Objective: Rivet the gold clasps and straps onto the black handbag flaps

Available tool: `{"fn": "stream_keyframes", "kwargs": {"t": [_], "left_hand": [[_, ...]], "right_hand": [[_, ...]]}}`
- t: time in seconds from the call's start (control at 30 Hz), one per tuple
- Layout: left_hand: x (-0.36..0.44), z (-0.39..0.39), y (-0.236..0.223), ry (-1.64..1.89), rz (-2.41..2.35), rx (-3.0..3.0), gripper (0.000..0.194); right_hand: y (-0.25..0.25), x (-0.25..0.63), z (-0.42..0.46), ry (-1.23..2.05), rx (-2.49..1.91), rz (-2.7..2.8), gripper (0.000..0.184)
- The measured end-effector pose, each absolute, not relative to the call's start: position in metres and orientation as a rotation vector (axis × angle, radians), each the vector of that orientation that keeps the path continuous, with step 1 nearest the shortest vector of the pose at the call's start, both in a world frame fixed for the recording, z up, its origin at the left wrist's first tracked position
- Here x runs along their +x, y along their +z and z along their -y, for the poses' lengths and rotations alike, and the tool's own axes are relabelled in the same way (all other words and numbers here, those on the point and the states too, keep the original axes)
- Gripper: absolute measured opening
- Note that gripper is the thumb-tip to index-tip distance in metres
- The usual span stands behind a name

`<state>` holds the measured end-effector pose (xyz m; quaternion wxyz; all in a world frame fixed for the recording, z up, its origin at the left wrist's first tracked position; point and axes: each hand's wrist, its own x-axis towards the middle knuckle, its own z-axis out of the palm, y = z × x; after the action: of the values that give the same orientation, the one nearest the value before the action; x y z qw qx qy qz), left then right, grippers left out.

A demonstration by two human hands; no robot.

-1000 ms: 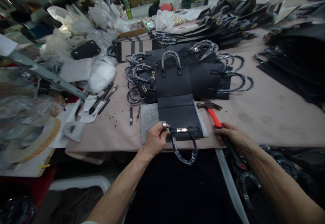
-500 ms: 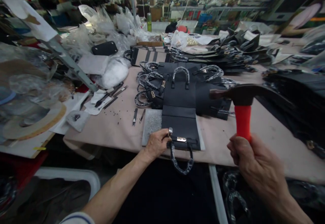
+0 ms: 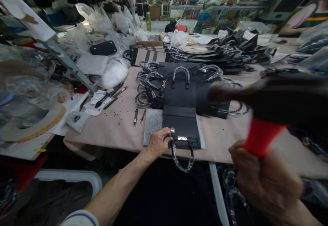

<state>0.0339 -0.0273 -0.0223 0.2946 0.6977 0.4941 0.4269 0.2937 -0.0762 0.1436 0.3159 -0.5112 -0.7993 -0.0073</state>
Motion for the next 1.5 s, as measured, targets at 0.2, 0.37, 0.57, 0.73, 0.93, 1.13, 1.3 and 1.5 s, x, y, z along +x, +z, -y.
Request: {"fn": "stream_keyframes", "kwargs": {"t": [0.2,0.37,0.57,0.73,0.93,1.13,1.3,1.5], "left_hand": [[0.034,0.027,-0.024,1.129,-1.304,1.866,0.016],[0.033,0.028,-0.028,1.154,-1.293,1.862,0.015],[0.031,0.027,-0.029,1.188,-1.286,1.862,0.017],[0.029,0.025,-0.028,1.209,-1.238,1.892,0.017],[0.027,0.025,-0.024,1.160,-1.264,1.904,0.016],[0.024,0.027,-0.021,1.096,-1.294,1.939,0.018],[0.021,0.026,-0.022,1.098,-1.278,1.992,0.019],[0.020,0.022,-0.023,1.094,-1.282,2.050,0.017]], "right_hand": [[0.144,0.285,0.073,0.099,-1.247,2.390,0.033],[0.139,0.284,0.075,0.050,-1.262,2.208,0.029],[0.125,0.296,0.066,0.507,-1.497,2.241,0.037],[0.071,0.335,0.052,1.056,-1.857,1.672,0.047],[-0.006,0.388,0.030,0.898,-2.325,1.451,0.040],[-0.014,0.353,0.023,0.102,-1.817,1.944,0.042],[-0.025,0.301,0.022,0.371,-1.521,2.096,0.039],[-0.047,0.322,0.017,0.645,-1.343,2.039,0.048]]}}
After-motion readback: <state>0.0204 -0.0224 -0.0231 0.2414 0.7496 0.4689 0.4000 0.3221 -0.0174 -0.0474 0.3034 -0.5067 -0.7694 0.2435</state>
